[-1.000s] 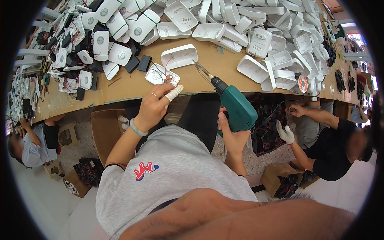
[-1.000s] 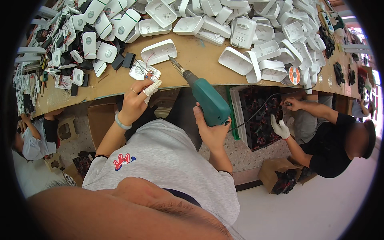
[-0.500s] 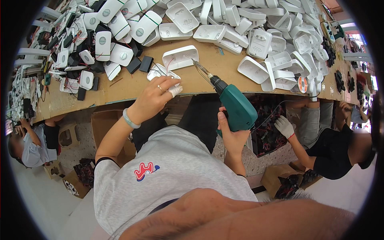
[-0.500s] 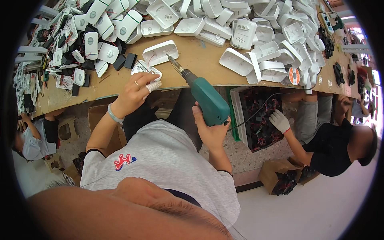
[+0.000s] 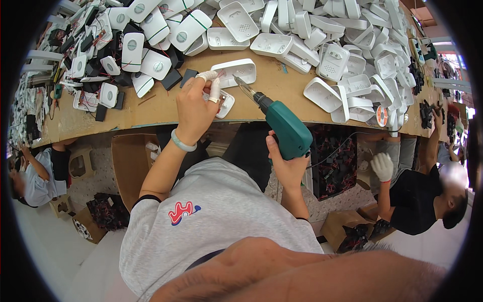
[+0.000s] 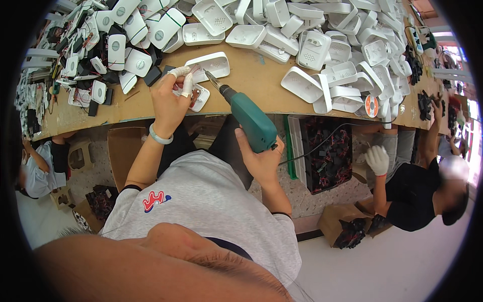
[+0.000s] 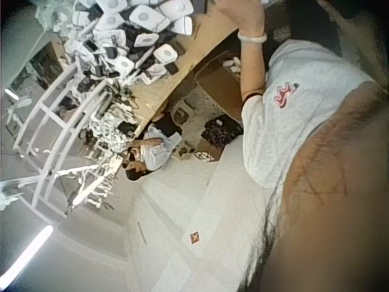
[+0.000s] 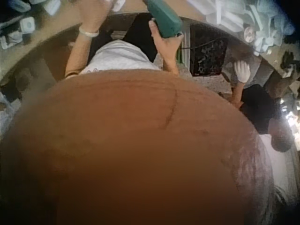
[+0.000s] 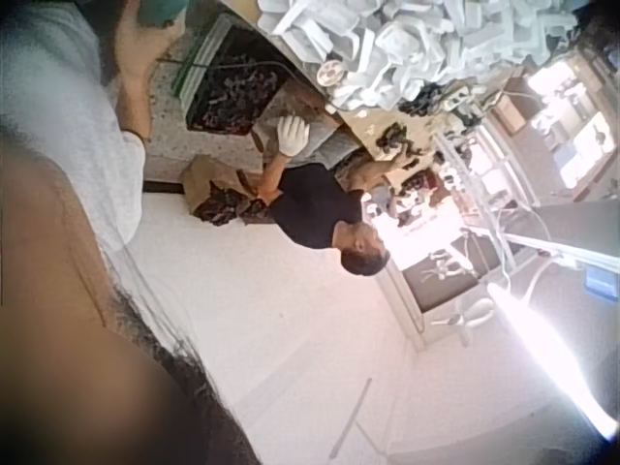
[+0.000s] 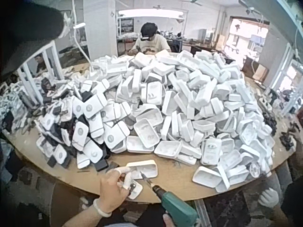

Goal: Assemble electronic components into plastic housings using a soldering tool at a workbench.

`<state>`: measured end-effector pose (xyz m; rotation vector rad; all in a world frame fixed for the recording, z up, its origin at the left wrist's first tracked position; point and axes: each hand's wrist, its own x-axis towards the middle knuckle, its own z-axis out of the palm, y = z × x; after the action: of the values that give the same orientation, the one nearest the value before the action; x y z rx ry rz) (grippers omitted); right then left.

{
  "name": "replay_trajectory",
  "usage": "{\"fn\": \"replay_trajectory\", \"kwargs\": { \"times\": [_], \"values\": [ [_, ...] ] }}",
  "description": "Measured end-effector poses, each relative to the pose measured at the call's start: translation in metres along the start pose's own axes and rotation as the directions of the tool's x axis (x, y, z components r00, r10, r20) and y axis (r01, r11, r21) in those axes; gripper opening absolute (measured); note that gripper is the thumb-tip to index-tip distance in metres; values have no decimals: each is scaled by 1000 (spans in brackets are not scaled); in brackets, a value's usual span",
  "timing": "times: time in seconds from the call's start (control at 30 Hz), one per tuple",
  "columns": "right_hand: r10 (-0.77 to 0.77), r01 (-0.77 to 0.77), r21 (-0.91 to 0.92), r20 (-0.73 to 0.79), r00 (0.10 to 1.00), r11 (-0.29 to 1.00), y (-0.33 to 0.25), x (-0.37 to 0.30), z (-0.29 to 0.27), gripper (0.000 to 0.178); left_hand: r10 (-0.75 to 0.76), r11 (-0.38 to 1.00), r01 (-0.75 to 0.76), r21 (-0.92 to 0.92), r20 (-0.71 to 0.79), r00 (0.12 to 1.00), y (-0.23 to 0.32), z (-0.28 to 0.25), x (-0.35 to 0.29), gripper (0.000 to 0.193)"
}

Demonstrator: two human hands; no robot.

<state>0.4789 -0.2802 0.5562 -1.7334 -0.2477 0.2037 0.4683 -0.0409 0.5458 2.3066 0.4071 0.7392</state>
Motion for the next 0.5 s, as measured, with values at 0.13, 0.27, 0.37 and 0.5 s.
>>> {"fn": "replay_trajectory", "kwargs": {
  "times": [0.13,0.27,0.37,0.5],
  "values": [
    [-22,22,-17,3,1000,1000,9,7,4,18,21,985,-22,169,10,1000,-3,6,2,19],
    [-17,20,-97,31,999,995,11,17,6,13,110,959,-101,264,-18,994,-6,10,0,27],
    [27,-22,-92,50,998,995,9,21,6,17,136,946,-129,299,-4,991,-3,9,-3,31],
    [81,-73,-100,81,993,992,11,24,7,23,14,921,-40,386,69,997,9,7,-2,40]
  ]
}}
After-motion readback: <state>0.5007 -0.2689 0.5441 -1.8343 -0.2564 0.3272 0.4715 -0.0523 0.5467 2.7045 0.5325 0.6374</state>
